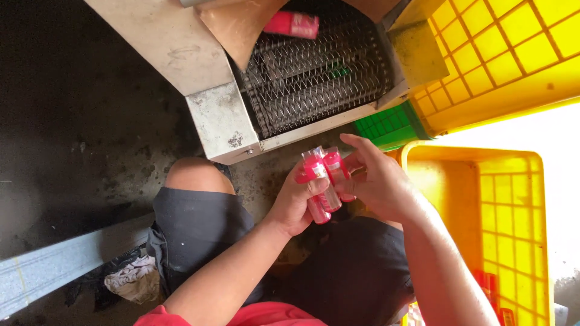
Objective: Sorting and packing small pink cosmetic products from a machine into yellow plastic crates.
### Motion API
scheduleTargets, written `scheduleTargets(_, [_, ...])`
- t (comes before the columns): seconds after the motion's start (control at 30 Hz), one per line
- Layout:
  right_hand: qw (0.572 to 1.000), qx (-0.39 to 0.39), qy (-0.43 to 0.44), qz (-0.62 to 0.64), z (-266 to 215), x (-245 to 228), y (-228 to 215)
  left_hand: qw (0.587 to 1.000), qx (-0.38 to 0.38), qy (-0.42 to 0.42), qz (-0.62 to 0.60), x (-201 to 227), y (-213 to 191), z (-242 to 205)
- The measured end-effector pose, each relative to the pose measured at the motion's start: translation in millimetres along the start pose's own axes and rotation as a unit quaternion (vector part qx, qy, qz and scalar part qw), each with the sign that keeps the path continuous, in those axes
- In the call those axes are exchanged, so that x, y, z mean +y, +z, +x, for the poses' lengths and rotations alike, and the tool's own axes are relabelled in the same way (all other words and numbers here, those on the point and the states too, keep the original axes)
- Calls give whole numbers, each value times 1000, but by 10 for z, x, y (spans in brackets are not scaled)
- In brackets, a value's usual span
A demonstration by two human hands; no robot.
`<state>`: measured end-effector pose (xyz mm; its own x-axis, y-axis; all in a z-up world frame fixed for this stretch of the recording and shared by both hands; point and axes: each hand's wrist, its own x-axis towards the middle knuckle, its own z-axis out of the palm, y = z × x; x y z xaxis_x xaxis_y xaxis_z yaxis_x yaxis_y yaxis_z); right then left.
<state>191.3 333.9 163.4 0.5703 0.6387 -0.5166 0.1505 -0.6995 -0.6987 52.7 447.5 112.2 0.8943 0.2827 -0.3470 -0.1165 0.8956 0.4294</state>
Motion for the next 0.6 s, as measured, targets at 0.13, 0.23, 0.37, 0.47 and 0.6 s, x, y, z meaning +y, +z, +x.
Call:
scheduleTargets(0.13, [997, 58, -52, 4, 39, -205, -49, 1000, 11, 0, -3, -166, -282, 135])
scheduleTargets(0.23, [976, 144, -115, -115, 99, -589, -296, 1000, 12, -21, -15, -287, -425, 204])
scheduleTargets(0.37, [867, 248, -344, -263, 698, -663, -490, 999, 14, -26, -14, -373, -481, 227])
scheduleTargets(0.47, [816, 281, -393, -317, 1238, -549, -544, 1000, 6, -12, -12, -364, -440, 223])
scheduleTargets(0.6, [784, 282, -460, -307, 1357, -603, -519, 1000, 1, -8, -20, -310, -413, 189])
